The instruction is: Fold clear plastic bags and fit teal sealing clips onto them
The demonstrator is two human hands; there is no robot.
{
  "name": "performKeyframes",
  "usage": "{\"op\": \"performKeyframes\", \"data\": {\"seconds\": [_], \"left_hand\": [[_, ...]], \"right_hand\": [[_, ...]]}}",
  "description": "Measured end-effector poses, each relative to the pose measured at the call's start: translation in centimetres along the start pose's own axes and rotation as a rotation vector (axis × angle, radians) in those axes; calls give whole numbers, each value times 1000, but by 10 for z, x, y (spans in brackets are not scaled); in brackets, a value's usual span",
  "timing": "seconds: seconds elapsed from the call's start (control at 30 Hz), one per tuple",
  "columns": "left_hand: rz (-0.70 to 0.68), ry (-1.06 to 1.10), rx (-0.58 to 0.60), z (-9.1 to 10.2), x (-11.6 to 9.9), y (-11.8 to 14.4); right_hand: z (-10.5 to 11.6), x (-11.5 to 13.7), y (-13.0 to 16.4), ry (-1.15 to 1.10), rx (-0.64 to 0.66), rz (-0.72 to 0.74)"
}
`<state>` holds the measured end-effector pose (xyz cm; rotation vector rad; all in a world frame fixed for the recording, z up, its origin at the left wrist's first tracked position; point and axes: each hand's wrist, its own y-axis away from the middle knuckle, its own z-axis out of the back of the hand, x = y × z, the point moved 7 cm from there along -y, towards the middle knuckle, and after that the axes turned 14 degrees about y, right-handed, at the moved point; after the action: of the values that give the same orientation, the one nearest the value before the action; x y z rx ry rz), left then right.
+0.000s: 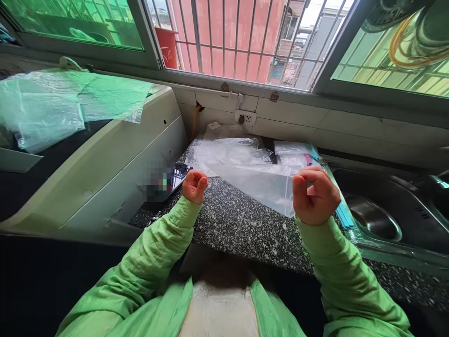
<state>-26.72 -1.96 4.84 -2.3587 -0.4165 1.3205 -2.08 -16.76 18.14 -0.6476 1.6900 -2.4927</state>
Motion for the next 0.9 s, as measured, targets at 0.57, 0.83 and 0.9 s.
{"op": "performKeyframes", "data": {"seconds": [0.57,0.83,0.9], "left_hand": [[148,269,-133,0,-4,-4],[281,462,-284,5,-4,-8],[323,502,-293,7,-3,-11]], "right_hand": [[-21,-20,-12,-169,274,-334],[-48,-40,-5,-197,307,-351],[-51,-40,0,-222,325,-339]]}}
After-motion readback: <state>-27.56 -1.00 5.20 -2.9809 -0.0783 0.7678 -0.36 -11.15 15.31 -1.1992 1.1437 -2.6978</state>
